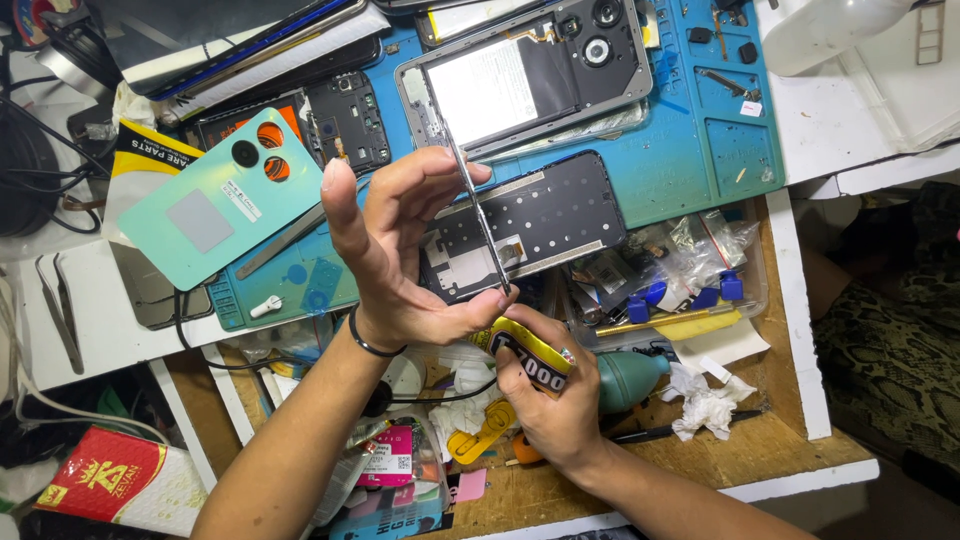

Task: The person applies adhesive from a yellow tube along the edges of a disassembled smartphone frame. They hold the frame with one hand while squeezing the tube with the other, then place the screen assembly onto the frame to complete the bonding process.

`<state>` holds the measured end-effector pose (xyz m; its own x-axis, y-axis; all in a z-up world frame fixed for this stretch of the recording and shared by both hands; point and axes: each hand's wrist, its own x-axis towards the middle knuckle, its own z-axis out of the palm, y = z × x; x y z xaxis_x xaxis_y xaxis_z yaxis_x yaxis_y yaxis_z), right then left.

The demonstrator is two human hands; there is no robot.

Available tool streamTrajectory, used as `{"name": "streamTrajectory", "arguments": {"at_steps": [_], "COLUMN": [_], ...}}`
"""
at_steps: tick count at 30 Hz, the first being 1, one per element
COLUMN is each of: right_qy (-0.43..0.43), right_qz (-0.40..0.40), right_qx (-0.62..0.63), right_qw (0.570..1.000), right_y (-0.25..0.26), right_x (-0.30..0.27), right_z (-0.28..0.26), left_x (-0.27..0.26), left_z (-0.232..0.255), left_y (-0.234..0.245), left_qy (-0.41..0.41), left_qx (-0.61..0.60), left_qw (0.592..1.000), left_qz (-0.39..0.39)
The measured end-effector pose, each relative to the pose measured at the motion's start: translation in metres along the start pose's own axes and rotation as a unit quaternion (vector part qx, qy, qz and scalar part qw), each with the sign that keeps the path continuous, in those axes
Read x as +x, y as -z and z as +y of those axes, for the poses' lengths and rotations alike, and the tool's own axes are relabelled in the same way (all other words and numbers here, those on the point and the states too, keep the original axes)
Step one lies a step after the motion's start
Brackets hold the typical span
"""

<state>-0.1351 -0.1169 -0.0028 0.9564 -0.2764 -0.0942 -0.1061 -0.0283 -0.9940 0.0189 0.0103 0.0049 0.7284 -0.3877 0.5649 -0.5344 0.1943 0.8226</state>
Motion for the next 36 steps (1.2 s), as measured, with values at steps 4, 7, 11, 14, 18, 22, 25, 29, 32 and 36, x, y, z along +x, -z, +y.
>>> {"name": "streamTrajectory", "arguments": {"at_steps": [4,7,11,14,18,22,25,29,32,36], "right_qy": [0.003,0.002,0.009,0.018,0.024,0.006,0.01,0.016,0.03,0.028], "right_qz": [0.003,0.001,0.01,0.02,0.022,0.015,0.015,0.009,0.016,0.017], "right_qx": [-0.017,-0.016,-0.032,-0.05,-0.054,-0.029,-0.035,-0.027,-0.046,-0.038], "right_qw": [1.0,1.0,0.999,0.998,0.998,0.999,0.999,0.999,0.998,0.999], "right_y": [0.001,0.0009,0.0026,0.0043,0.0045,0.0021,0.0011,0.0014,0.0034,0.003], "right_x": [-0.002,-0.0014,0.0001,0.002,0.0022,0.0004,0.0003,0.0004,0.0017,0.0008], "right_z": [0.0031,0.0036,-0.0009,-0.0038,-0.0036,-0.0002,0.0018,0.0017,-0.0023,0.0005], "left_x": [0.0001,0.0002,-0.0005,-0.0004,0.0004,-0.0004,0.0001,-0.0002,-0.0008,0.0002], "left_z": [-0.0001,0.0006,0.0002,0.0,0.001,-0.0002,-0.0005,0.0007,0.0011,0.0012], "left_y": [0.0002,-0.0001,0.0004,0.0002,0.0004,0.0001,0.0004,0.0001,0.0002,0.0003], "left_qy": [-0.002,0.0,0.001,0.001,0.001,0.001,-0.002,0.001,0.003,0.0], "left_qx": [0.002,0.002,0.001,0.001,0.002,-0.004,-0.003,0.001,0.003,0.007], "left_qw": [1.0,1.0,1.0,1.0,1.0,1.0,1.0,1.0,1.0,1.0], "left_qz": [-0.001,-0.001,-0.001,-0.001,-0.003,0.002,0.001,0.0,0.0,-0.001]}}
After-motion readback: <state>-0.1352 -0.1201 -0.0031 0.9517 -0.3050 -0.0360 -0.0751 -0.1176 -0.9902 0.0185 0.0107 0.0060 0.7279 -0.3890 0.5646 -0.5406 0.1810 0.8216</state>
